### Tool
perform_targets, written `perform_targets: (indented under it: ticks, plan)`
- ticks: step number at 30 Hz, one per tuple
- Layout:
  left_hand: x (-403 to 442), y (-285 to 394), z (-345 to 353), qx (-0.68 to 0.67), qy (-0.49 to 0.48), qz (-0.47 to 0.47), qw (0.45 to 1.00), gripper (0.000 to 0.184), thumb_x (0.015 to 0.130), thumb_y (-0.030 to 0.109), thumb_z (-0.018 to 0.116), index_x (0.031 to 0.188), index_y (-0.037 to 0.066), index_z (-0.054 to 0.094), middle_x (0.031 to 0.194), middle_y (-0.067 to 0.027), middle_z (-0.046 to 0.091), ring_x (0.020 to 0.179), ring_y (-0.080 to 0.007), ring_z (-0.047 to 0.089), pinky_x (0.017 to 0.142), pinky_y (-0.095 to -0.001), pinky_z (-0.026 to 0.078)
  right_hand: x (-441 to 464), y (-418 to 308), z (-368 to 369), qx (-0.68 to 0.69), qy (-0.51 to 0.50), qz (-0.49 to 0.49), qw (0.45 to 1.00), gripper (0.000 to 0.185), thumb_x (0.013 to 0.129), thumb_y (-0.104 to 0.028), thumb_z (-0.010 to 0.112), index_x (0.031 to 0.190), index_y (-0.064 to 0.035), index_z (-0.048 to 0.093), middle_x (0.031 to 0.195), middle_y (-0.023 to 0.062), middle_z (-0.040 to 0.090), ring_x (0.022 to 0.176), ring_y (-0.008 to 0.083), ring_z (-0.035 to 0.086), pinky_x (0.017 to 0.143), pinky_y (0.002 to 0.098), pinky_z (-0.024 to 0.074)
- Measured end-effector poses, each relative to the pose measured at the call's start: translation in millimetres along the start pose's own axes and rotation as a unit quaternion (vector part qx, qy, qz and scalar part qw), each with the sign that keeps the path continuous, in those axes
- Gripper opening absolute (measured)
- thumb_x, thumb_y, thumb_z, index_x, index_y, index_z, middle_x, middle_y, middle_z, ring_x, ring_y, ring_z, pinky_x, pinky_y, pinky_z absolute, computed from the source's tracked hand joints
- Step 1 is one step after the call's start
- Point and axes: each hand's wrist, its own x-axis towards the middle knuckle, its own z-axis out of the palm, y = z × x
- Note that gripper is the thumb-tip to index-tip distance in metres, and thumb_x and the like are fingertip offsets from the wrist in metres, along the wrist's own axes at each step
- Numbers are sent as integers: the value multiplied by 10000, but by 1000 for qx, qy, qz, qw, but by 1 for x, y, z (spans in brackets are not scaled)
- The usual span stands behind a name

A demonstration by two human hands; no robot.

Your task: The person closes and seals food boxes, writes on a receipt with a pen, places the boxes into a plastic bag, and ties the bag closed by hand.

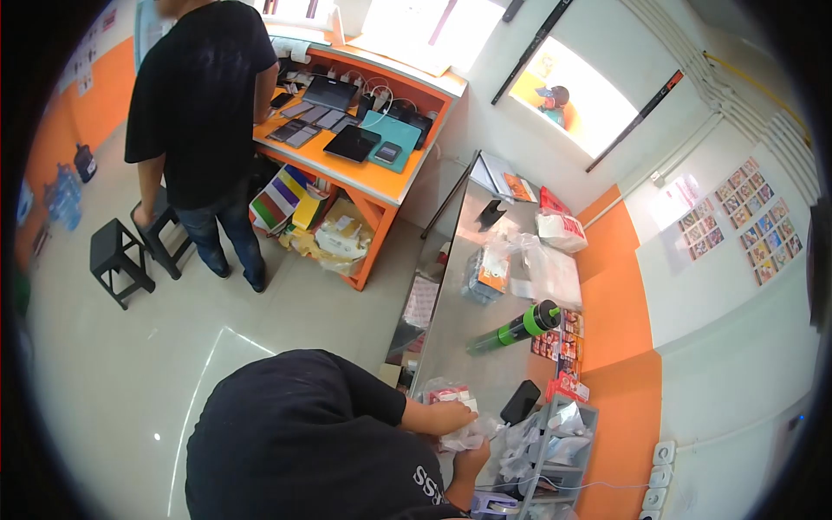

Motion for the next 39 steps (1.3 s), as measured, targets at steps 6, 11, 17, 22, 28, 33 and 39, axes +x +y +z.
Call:
perform_targets:
  ticks: [6, 11, 17, 22, 28, 33, 39]
  plan:
    - [-3, -5, 4, 11, -1, 41, 999, 352, 752, 50, 640, 1093, 24, 559, 1012, -157, 646, 989, -336, 646, 816, -414, 533, 18, -1, 0, -26, -50, -80, 995, 184, 771, -121, 693, 904, -15, 622, 801, 147, 620, 767, 357, 629, 688, 422, 491]
    - [-6, -3, -3, 11, 37, 116, 993, 261, 763, 87, 622, 1017, 33, 600, 1008, -141, 622, 973, -337, 636, 823, -414, 527, 15, 11, 10, 60, -19, -53, 997, 283, 703, -112, 731, 939, -27, 600, 827, 109, 598, 786, 308, 616, 733, 376, 497]
    - [4, -4, -6, 65, 143, 179, 971, 177, 813, 134, 584, 953, 40, 638, 978, -143, 585, 938, -340, 645, 800, -418, 528, 17, 2, 4, 46, -34, -33, 998, 324, 707, -123, 739, 981, -15, 603, 906, 125, 605, 842, 301, 625, 762, 359, 495]
    - [22, -9, 7, 18, 14, 19, 1000, 222, 783, 113, 608, 993, 58, 656, 994, -173, 656, 899, -354, 675, 809, -425, 520, 20, -9, 8, 35, -21, -46, 998, 244, 741, -85, 695, 953, -3, 606, 886, 135, 617, 823, 307, 622, 741, 363, 489]
    - [33, -46, 8, -81, 23, 40, 996, 255, 662, 184, 702, 893, 74, 705, 830, -174, 694, 874, -358, 669, 779, -456, 510, -8, -4, 19, -76, 62, -29, 995, 142, 777, -45, 652, 905, 6, 618, 865, 145, 602, 831, 337, 593, 708, 395, 474]
    - [42, -42, -6, -138, -65, -67, 986, 304, 635, 235, 732, 897, 80, 732, 888, -166, 711, 876, -351, 678, 759, -438, 520, -8, -23, 24, -156, 78, -232, 957, 144, 777, -16, 643, 921, -13, 636, 866, 133, 583, 798, 341, 577, 691, 404, 471]
    - [59, -41, -11, -175, -158, -125, 964, 320, 619, 266, 735, 879, 81, 760, 856, -141, 724, 800, -294, 695, 725, -407, 529, 3, -34, 16, -192, -33, -230, 954, 154, 776, -17, 638, 924, -52, 663, 872, 128, 618, 793, 327, 605, 687, 419, 479]
